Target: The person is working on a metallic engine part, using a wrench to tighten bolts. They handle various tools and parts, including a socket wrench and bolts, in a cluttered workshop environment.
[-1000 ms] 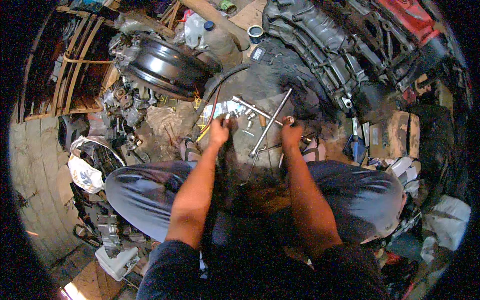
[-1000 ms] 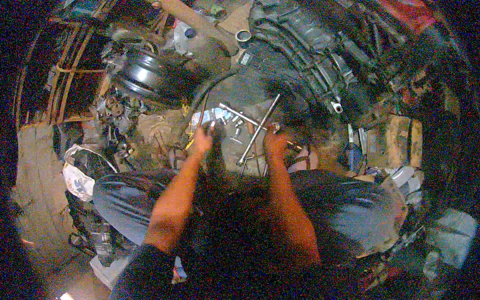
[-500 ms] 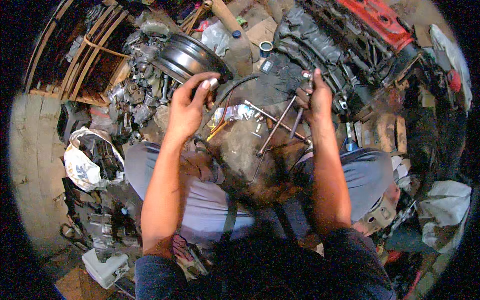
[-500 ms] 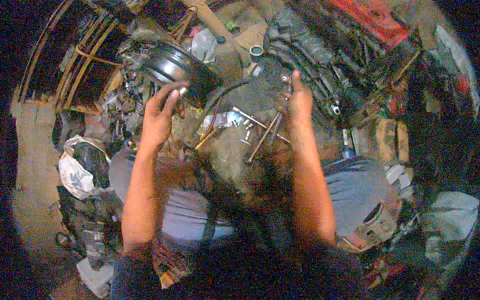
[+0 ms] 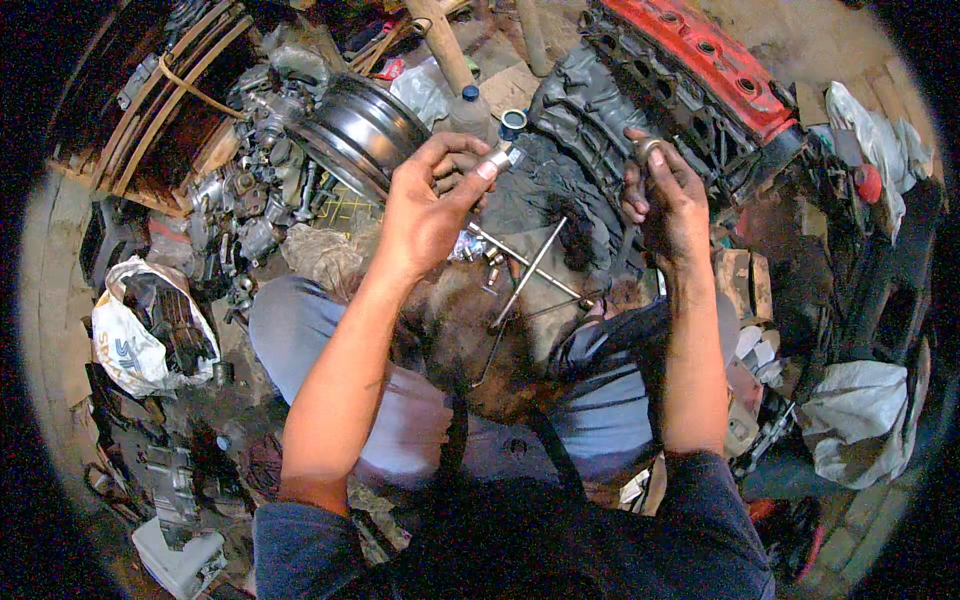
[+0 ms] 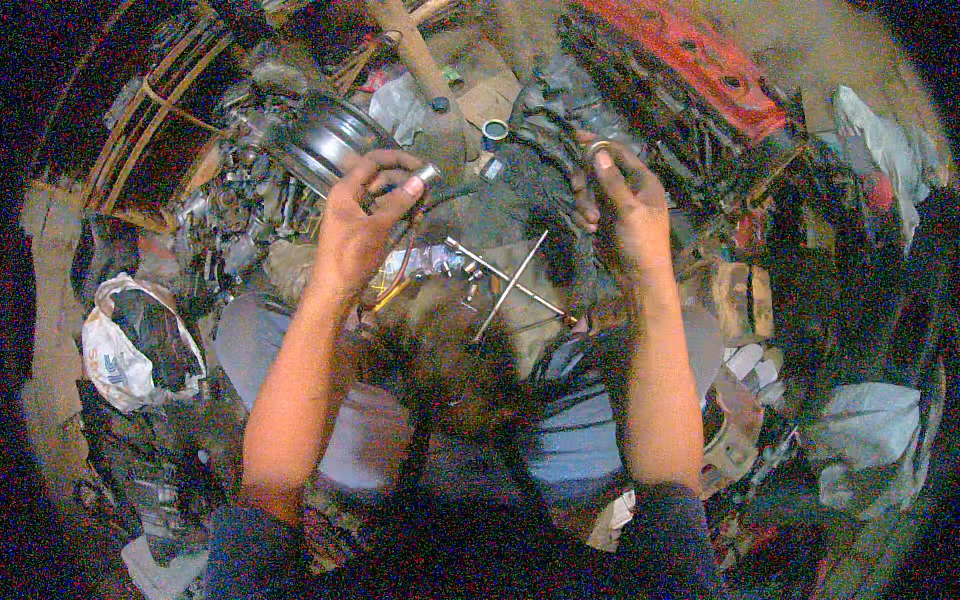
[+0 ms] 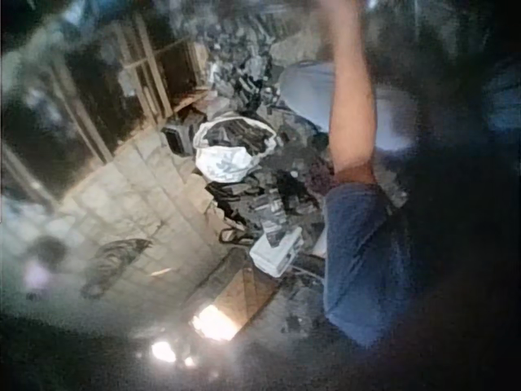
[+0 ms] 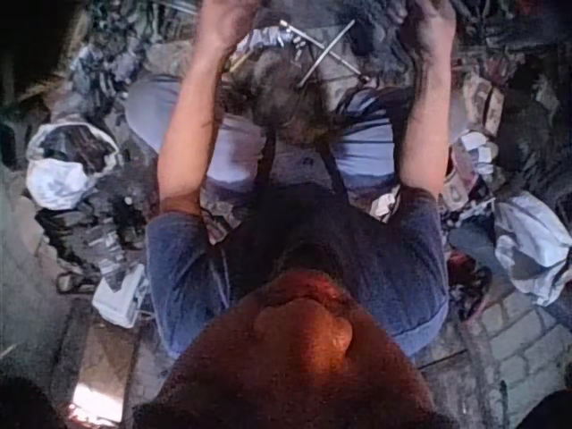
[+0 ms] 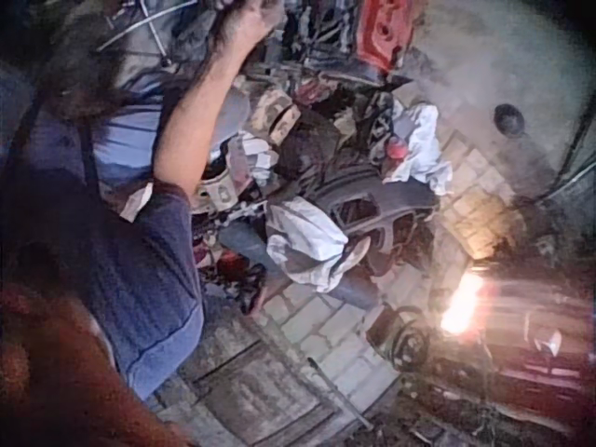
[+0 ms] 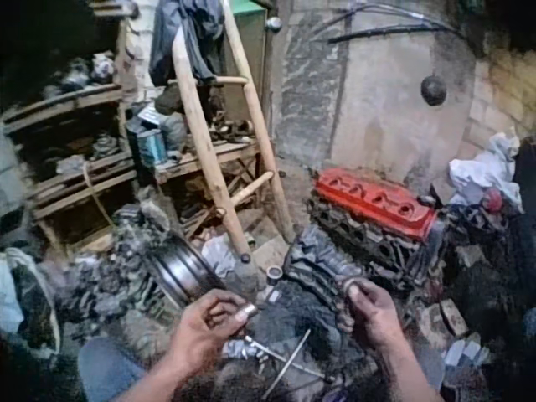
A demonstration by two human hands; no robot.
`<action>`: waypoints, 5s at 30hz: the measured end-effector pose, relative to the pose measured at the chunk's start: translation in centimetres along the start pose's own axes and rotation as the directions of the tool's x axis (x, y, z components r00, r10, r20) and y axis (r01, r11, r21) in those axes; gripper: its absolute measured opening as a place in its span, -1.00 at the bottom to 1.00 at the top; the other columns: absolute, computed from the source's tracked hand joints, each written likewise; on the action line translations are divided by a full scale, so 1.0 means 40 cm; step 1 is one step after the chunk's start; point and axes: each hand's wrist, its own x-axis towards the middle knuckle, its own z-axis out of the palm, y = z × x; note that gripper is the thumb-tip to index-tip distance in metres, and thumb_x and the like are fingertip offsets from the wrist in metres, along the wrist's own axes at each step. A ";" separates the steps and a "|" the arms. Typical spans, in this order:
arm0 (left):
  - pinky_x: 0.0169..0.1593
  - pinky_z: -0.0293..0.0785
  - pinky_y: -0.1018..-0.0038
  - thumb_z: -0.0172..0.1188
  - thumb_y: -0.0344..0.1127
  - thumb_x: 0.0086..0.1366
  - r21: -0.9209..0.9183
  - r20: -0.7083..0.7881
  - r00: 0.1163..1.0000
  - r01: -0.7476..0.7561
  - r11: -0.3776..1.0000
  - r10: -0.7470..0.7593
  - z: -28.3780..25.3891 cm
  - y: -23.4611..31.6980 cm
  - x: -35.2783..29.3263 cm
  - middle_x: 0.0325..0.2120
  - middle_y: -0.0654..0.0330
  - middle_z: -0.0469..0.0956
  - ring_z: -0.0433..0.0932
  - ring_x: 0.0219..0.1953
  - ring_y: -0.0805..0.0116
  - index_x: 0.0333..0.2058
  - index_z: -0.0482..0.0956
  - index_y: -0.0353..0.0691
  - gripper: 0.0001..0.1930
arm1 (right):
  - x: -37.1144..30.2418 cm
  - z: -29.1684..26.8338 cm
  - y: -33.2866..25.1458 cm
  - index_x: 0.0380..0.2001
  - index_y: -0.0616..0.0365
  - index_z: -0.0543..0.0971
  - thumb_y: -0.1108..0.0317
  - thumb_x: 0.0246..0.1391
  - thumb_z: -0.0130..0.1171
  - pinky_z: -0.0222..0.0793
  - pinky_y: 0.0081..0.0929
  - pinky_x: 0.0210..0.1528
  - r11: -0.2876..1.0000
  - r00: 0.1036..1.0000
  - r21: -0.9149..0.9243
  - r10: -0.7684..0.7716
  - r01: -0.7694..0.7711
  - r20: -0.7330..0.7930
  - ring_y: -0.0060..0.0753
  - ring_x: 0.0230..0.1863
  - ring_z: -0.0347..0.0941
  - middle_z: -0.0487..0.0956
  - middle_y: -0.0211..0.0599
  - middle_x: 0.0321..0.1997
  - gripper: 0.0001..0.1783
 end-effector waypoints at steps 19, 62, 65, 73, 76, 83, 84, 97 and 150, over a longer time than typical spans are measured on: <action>-0.23 0.48 0.56 0.06 -0.24 0.41 -0.309 0.278 0.953 0.211 0.927 -0.124 0.052 -0.012 -0.021 -0.32 0.25 0.57 0.52 -0.34 0.50 -0.15 0.56 -0.28 -0.77 | -0.037 0.044 0.049 0.01 0.24 0.44 0.11 0.19 0.17 0.16 -0.68 -0.60 0.834 0.884 0.440 0.112 -0.332 0.454 -0.65 -0.60 0.22 0.43 -0.39 -0.49 -0.53; -0.71 0.19 0.53 0.09 0.04 0.36 -0.312 0.194 0.892 0.450 0.837 -0.408 0.075 -0.016 -0.037 -0.76 0.29 0.37 0.30 -0.81 0.49 -0.51 0.48 -0.18 -0.59 | -0.052 0.071 0.071 -0.06 0.19 0.44 0.14 0.21 0.15 0.18 -0.70 -0.67 0.871 0.880 0.305 0.245 -0.384 0.407 -0.58 -0.57 0.35 0.52 -0.29 -0.34 -0.62; -0.71 0.21 0.53 0.09 0.03 0.36 -0.201 0.133 0.912 0.409 0.890 -0.389 0.065 -0.024 -0.041 -0.77 0.28 0.39 0.32 -0.82 0.49 -0.53 0.51 -0.20 -0.57 | -0.046 0.067 0.079 -0.05 0.20 0.45 0.15 0.23 0.13 0.21 -0.70 -0.66 0.839 0.829 0.317 0.246 -0.442 0.503 -0.57 -0.52 0.38 0.52 -0.31 -0.34 -0.62; -0.75 0.21 0.52 0.11 0.05 0.35 -0.128 0.064 0.934 0.357 0.925 -0.351 0.079 -0.008 -0.042 -0.83 0.24 0.38 0.32 -0.86 0.48 -0.72 0.48 -0.28 -0.42 | -0.059 0.092 0.080 -0.02 0.18 0.43 0.16 0.24 0.11 0.20 -0.71 -0.66 0.831 0.861 0.312 0.333 -0.461 0.385 -0.57 -0.45 0.39 0.50 -0.36 -0.25 -0.63; -0.75 0.21 0.51 0.11 0.05 0.35 -0.090 0.049 0.949 0.314 0.945 -0.310 0.079 -0.008 -0.041 -0.84 0.24 0.38 0.32 -0.87 0.48 -0.74 0.48 -0.28 -0.41 | -0.054 0.086 0.086 -0.02 0.17 0.42 0.16 0.24 0.12 0.22 -0.72 -0.64 0.835 0.854 0.317 0.297 -0.449 0.428 -0.57 -0.43 0.40 0.50 -0.36 -0.23 -0.63; -0.76 0.21 0.51 0.11 0.05 0.36 -0.089 0.042 0.955 0.297 0.951 -0.295 0.074 -0.003 -0.043 -0.86 0.24 0.38 0.33 -0.87 0.46 -0.76 0.49 -0.28 -0.40 | -0.058 0.102 0.076 -0.03 0.18 0.42 0.12 0.22 0.15 0.27 -0.71 -0.63 0.862 0.855 0.279 0.279 -0.424 0.437 -0.61 -0.46 0.39 0.51 -0.38 -0.27 -0.59; -0.76 0.21 0.51 0.10 0.05 0.36 -0.087 0.043 0.953 0.303 0.949 -0.300 0.073 -0.004 -0.044 -0.86 0.24 0.38 0.33 -0.88 0.46 -0.76 0.49 -0.28 -0.40 | -0.059 0.104 0.075 -0.03 0.18 0.42 0.11 0.21 0.15 0.27 -0.71 -0.63 0.868 0.859 0.267 0.283 -0.418 0.427 -0.62 -0.46 0.39 0.51 -0.38 -0.28 -0.59; -0.51 0.46 0.51 0.04 0.04 0.39 -0.082 0.441 0.832 0.410 0.908 -0.337 0.035 0.003 -0.029 -0.60 0.17 0.60 0.55 -0.62 0.40 -0.37 0.64 -0.28 -0.54 | -0.053 0.090 0.081 -0.07 0.20 0.46 0.14 0.23 0.12 0.28 -0.71 -0.65 0.892 0.898 0.233 0.307 -0.387 0.315 -0.60 -0.51 0.40 0.52 -0.30 -0.34 -0.63; -0.19 0.54 0.52 0.18 -0.26 0.33 -0.238 0.110 0.989 0.121 0.964 -0.097 0.094 -0.001 -0.050 -0.28 0.10 0.63 0.60 -0.26 0.43 -0.14 0.59 -0.35 -0.74 | -0.068 0.085 0.038 -0.08 0.21 0.50 0.10 0.21 0.18 0.33 -0.64 -0.49 0.988 0.982 -0.104 -0.094 0.112 0.164 -0.60 -0.42 0.45 0.55 -0.34 -0.28 -0.60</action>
